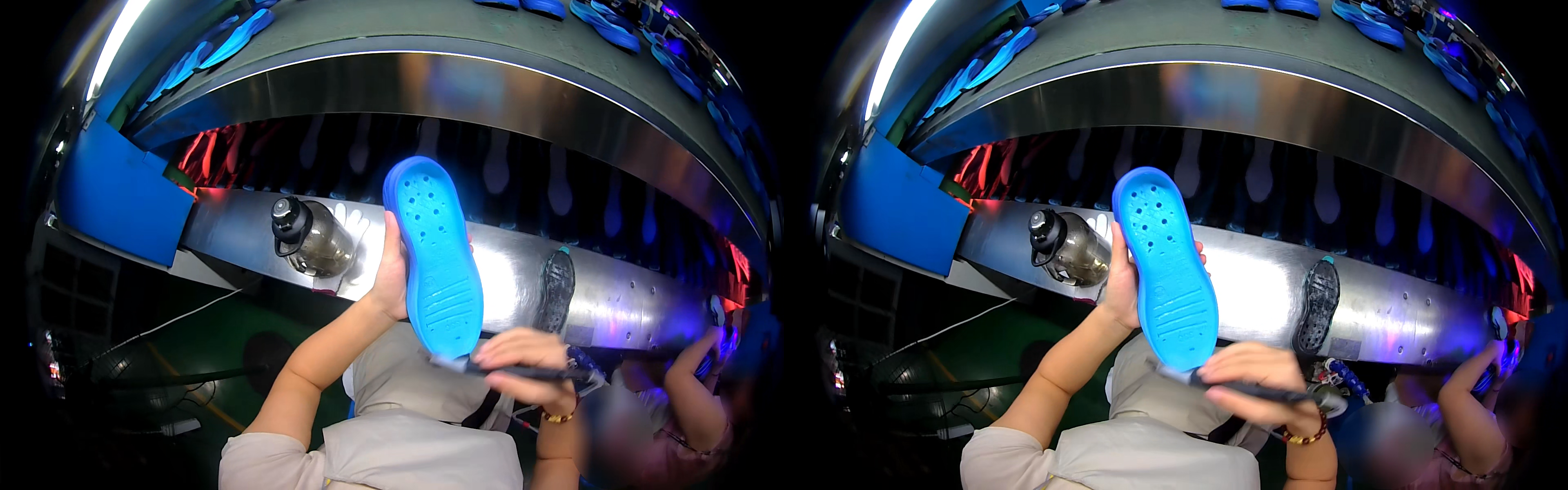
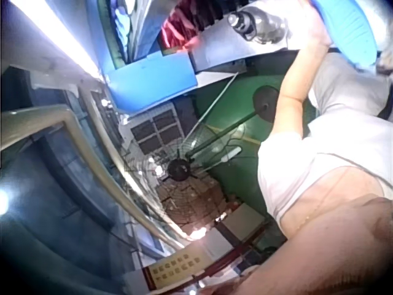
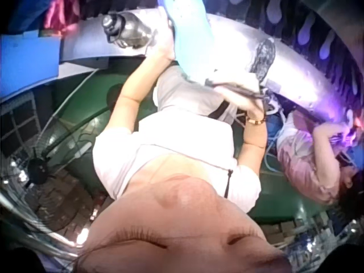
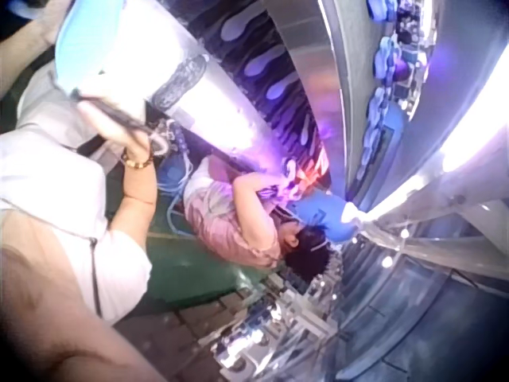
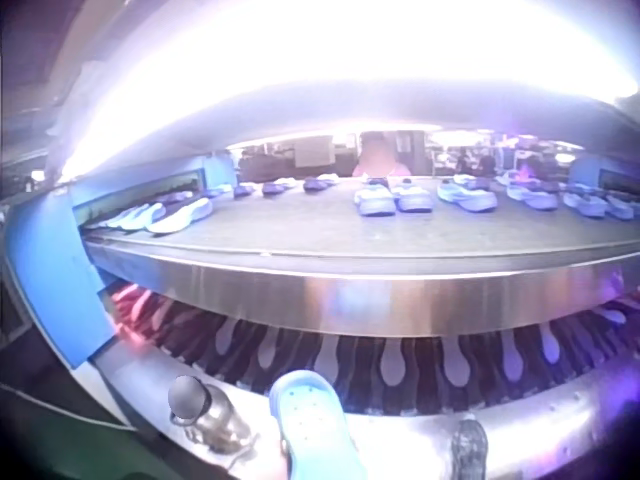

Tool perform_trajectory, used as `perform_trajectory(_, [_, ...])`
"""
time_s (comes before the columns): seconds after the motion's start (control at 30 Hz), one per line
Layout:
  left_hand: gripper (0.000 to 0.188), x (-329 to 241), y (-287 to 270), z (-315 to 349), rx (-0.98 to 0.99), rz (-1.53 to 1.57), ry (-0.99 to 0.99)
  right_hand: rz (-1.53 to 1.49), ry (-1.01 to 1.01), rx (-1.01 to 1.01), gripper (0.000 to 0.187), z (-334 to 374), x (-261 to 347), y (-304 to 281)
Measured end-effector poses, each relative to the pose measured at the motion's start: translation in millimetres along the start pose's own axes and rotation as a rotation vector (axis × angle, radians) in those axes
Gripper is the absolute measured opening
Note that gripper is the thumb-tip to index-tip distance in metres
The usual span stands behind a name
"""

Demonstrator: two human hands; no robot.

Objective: The person takes shoe soles from a conveyor belt, applies adhesive to each sole with an applicator brush, and places them back onto the conveyor belt.

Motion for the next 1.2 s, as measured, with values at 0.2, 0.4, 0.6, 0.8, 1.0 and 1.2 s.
perform_trajectory(0.2, [0.08, -10.8, 7.0, -5.2, 0.025, -0.035, -0.006, 0.011, 0.047, 0.064, 0.019, 3.9, 0.7, 7.2])
perform_trajectory(0.4, [0.075, -17.0, 21.7, -3.2, 0.154, 0.151, 0.025, -0.628, 0.147, -0.397, 0.017, 17.5, -28.0, 7.8])
perform_trajectory(0.6, [0.06, 30.4, 13.5, 10.0, -0.093, 0.005, 0.003, -0.327, 0.138, -0.476, 0.018, 9.5, -11.3, 33.8])
perform_trajectory(0.8, [0.052, 11.3, 21.1, 4.8, 0.056, 0.157, 0.013, 0.031, 0.045, -0.268, 0.018, -9.4, -2.9, -1.3])
perform_trajectory(1.0, [0.049, -1.1, 25.5, 2.3, 0.144, 0.087, 0.021, 0.091, -0.062, -0.093, 0.019, -19.7, 8.4, -5.0])
perform_trajectory(1.2, [0.05, -1.0, 23.0, -3.0, 0.059, 0.178, -0.384, 0.107, -0.176, 0.277, 0.016, -24.9, 28.8, 9.2])
Point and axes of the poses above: each hand's wrist, its own z-axis away from the middle knuckle, its own y-axis out of the palm, x = y × z, the point moved 2 cm from there along -z, towards the middle knuckle, and after that the axes turned 9 degrees about -y, right-handed, at the moved point
